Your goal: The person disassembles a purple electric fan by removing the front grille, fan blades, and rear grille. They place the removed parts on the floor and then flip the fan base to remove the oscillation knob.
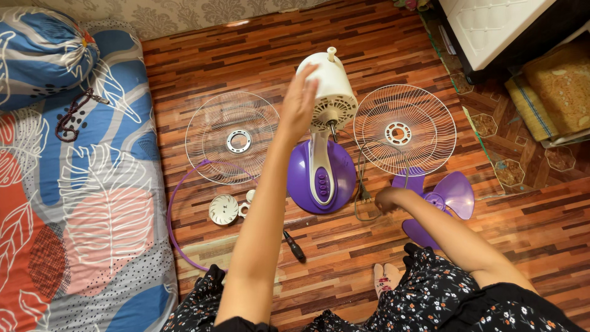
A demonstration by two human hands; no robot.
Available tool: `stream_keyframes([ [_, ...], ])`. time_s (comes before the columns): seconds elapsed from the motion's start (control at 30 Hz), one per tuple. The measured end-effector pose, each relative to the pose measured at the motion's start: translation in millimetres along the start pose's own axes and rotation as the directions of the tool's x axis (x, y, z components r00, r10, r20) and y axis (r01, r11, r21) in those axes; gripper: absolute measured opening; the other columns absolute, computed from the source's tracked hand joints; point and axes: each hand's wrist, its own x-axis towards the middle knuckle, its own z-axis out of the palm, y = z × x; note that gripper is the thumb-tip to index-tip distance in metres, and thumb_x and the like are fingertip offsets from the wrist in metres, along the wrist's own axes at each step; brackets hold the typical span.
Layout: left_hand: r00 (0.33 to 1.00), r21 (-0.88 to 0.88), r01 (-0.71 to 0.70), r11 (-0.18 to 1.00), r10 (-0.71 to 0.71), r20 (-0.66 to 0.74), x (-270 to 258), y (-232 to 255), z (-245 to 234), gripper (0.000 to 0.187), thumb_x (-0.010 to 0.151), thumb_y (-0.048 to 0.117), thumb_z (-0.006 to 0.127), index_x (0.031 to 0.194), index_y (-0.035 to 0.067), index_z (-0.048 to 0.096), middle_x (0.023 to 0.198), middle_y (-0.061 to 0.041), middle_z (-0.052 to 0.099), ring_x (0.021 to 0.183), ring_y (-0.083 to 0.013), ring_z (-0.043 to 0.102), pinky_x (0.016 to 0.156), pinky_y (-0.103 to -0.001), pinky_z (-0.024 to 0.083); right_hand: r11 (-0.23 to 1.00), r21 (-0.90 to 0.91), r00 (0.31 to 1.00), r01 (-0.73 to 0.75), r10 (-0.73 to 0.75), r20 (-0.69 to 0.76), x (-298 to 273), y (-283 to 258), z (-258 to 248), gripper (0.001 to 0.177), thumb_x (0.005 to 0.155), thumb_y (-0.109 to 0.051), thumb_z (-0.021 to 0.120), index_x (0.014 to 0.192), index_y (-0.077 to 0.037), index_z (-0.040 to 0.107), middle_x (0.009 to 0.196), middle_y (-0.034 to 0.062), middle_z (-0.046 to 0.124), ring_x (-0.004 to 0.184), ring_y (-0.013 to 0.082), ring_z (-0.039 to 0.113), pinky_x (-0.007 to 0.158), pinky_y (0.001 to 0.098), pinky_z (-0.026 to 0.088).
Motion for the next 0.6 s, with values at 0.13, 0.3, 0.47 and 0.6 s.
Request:
stream_keyframes([
  [0.13, 0.862, -0.121, 0.092, 0.988, -0.14, -0.486, -51, -43, -5, 0.04, 0.109, 0.024, 0.04, 0.136, 0.0, 0.059, 0.14, -0.017, 0.062, 0.133, -0.0282, 0.057, 0.116, -0.042, 0.044, 0.994, -0.083, 0.987, 0.071, -0.082, -0.136, 2, -1, 22, 0.02, 0.085, -0.022, 0.075, 0.102, -0.013, 0.075, 0.099, 0.0093, 0.074, 0.094, 0.0276, 0.068, 0.08, 0.0442, 0.054],
  [0.3, 0.875, -0.129, 0.327, 0.936, -0.352, -0.332, -136, -135, 20, 0.027, 0.099, 0.005, 0.048, 0.122, 0.001, 0.062, 0.124, -0.015, 0.069, 0.118, -0.0253, 0.065, 0.105, -0.039, 0.05, 0.994, -0.083, 0.987, 0.064, -0.075, -0.142, 3, -10, 31, 0.025, 0.086, -0.029, 0.075, 0.103, -0.01, 0.072, 0.104, 0.0129, 0.074, 0.101, 0.0324, 0.069, 0.085, 0.046, 0.053],
  [0.47, 0.909, 0.087, 0.395, 0.915, -0.375, -0.184, -205, -204, 73, 0.028, 0.09, 0.008, 0.06, 0.117, 0.006, 0.067, 0.112, -0.016, 0.073, 0.102, -0.0284, 0.069, 0.09, -0.04, 0.054, 0.992, 0.042, 0.956, 0.116, -0.1, -0.275, -6, -20, -6, 0.05, 0.088, -0.038, 0.076, 0.128, -0.011, 0.059, 0.12, 0.0145, 0.067, 0.112, 0.0336, 0.064, 0.093, 0.0456, 0.052],
  [0.6, 0.907, 0.211, 0.419, 0.883, -0.418, -0.05, -235, -227, 91, 0.028, 0.089, 0.01, 0.064, 0.116, 0.007, 0.068, 0.111, -0.019, 0.07, 0.106, -0.0355, 0.066, 0.094, -0.044, 0.052, 0.874, 0.4, 0.826, 0.277, -0.003, -0.564, -15, -36, -69, 0.074, 0.08, -0.036, 0.076, 0.142, -0.01, 0.047, 0.135, 0.0162, 0.058, 0.116, 0.0319, 0.064, 0.097, 0.0426, 0.055],
])
